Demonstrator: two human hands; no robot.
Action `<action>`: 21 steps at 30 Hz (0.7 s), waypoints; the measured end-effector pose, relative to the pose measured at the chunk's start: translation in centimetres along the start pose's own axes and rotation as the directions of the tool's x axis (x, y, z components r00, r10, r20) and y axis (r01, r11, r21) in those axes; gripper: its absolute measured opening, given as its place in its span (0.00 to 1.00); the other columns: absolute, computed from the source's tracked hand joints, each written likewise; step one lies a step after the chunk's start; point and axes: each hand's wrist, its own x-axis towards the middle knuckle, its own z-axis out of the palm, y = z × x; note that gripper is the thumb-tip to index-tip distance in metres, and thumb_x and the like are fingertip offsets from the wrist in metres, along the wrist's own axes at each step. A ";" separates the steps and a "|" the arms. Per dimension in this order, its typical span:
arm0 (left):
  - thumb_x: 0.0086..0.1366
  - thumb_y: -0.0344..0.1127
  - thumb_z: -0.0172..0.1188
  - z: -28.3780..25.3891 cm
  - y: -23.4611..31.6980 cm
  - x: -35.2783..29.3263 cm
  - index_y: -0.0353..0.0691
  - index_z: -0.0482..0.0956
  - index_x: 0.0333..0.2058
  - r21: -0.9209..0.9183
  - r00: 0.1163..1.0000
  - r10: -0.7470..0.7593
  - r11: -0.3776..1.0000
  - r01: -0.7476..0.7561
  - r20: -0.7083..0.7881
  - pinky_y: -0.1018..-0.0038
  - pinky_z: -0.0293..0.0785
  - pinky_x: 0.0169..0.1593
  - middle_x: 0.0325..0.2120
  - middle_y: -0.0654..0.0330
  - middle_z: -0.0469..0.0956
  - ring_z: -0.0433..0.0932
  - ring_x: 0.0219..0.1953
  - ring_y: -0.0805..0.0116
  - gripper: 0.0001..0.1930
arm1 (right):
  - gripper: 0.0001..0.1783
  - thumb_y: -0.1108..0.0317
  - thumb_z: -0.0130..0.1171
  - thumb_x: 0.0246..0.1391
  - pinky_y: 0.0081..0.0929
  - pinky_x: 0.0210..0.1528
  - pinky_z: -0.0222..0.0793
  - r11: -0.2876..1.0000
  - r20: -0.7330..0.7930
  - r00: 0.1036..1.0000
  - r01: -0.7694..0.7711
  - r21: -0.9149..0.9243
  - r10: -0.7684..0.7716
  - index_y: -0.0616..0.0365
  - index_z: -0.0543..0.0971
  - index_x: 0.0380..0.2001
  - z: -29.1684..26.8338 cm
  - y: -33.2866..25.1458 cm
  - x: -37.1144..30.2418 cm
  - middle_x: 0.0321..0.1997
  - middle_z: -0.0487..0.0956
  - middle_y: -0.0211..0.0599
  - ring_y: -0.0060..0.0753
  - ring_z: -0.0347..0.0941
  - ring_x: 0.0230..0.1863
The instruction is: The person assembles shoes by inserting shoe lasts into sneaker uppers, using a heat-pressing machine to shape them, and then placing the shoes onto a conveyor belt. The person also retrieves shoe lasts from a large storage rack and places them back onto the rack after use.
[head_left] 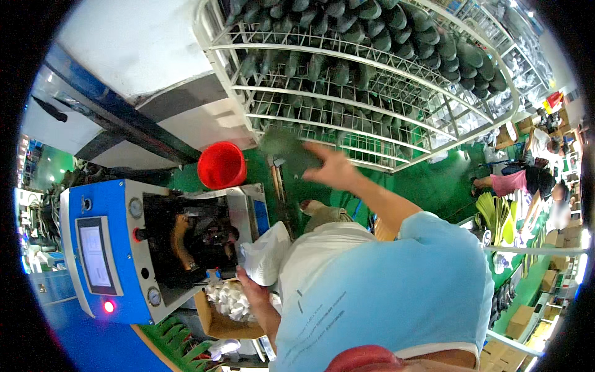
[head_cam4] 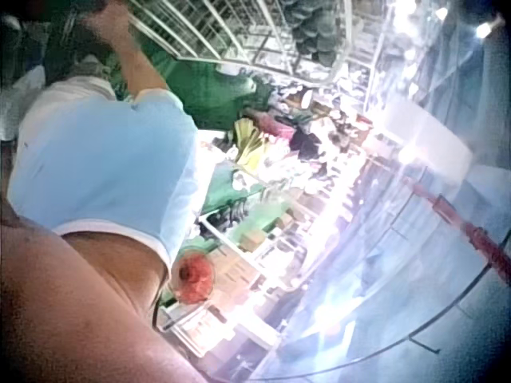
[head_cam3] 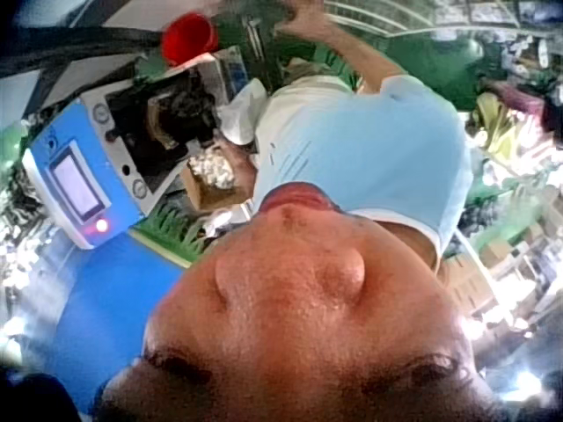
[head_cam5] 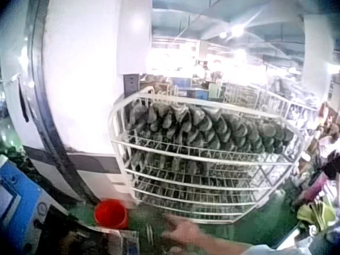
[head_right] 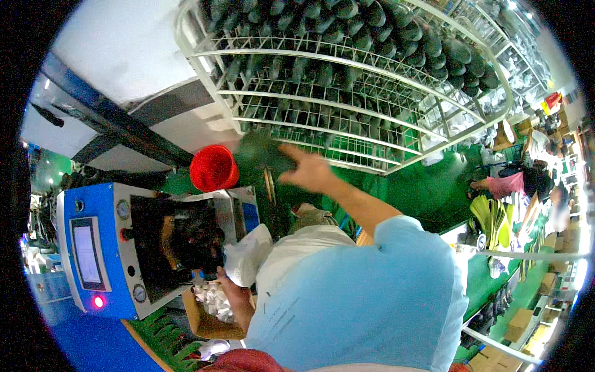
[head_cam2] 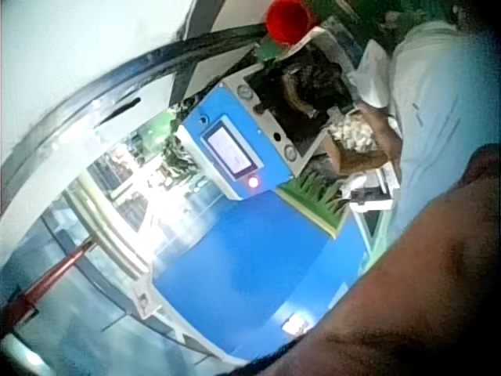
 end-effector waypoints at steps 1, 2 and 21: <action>0.72 0.66 0.43 0.7 0.0 0.8 0.36 0.67 0.65 0.057 1.000 0.002 0.998 0.000 -0.021 0.56 0.71 0.61 0.60 0.51 0.75 0.74 0.59 0.50 0.39 | 0.50 0.41 0.69 0.49 0.44 0.59 0.74 0.999 -0.281 0.960 -0.016 -0.050 0.001 0.48 0.64 0.71 -2.5 2.9 0.6 0.62 0.77 0.52 0.54 0.78 0.56; 0.72 0.62 0.46 3.2 0.5 1.0 0.34 0.66 0.65 0.113 0.985 -0.021 0.993 0.041 -0.169 0.58 0.72 0.60 0.58 0.50 0.75 0.76 0.58 0.50 0.37 | 0.48 0.45 0.68 0.53 0.47 0.61 0.72 0.999 -0.490 0.871 -0.021 0.032 0.034 0.55 0.63 0.71 -4.5 8.1 2.3 0.63 0.76 0.55 0.57 0.76 0.58; 0.62 0.50 0.69 17.5 -0.8 4.6 0.28 0.75 0.53 0.441 0.970 0.125 0.897 -0.020 -0.210 0.67 0.74 0.53 0.48 0.53 0.80 0.79 0.48 0.62 0.32 | 0.36 0.47 0.51 0.68 0.43 0.54 0.67 0.938 -0.568 0.809 -0.299 -0.173 0.153 0.66 0.64 0.67 -25.6 36.2 25.7 0.50 0.73 0.54 0.45 0.66 0.53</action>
